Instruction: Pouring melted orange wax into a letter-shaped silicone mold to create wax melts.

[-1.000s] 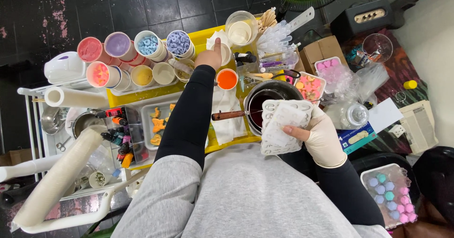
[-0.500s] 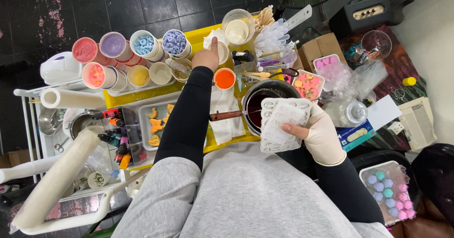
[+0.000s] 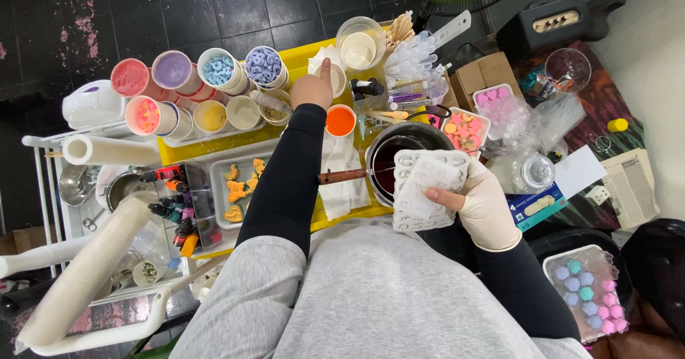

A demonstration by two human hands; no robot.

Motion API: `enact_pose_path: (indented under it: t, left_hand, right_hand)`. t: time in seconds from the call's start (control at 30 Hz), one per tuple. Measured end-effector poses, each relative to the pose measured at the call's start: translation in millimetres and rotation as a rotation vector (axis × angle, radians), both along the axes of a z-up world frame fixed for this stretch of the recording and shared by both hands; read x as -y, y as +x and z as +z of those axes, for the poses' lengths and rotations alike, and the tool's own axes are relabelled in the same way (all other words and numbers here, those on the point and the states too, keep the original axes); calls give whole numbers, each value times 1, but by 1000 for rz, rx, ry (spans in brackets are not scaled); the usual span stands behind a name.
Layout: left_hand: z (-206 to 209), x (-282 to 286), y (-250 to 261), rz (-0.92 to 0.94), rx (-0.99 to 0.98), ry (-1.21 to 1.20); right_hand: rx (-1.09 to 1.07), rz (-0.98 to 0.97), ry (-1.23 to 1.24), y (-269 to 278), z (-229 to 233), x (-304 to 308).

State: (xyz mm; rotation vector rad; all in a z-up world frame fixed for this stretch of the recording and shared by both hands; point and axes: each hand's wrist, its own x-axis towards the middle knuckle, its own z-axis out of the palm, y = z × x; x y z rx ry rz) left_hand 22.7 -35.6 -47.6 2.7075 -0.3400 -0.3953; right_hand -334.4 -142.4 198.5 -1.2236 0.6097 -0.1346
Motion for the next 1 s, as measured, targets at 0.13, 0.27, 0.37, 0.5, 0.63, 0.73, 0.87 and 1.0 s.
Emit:
enact_pose_path:
  t: [0.13,0.27,0.37,0.5,0.63,0.73,0.87,1.0]
  left_hand:
    - [4,-2,-7,7,58,-10]
    - [12,-4,-17,4,112,-33]
    - [13,-7,-21,-6,126,-27]
    - [1,-8,-19,-45,147,11]
    - [6,-7,-16,-39,124,24]
    - [5,-5,-12,-10,69,1]
    - [-5,-1,1,-25,-52,5]
    - [-12,1,12,-41,-131,9]
  right_hand:
    - [2,-5,0,1,0,0]
    - [-3,-10,-10,-1,-3,1]
    - [-9,-15,8,1,-1,-1]
    - [-49,-9,12,7,7,-3]
    - [-49,0,22,8,10,-5]
    - [-54,4,4,7,4,-3]
    - [-17,-18,9,6,-1,-1]
    - [10,-24,17,6,-3,0]
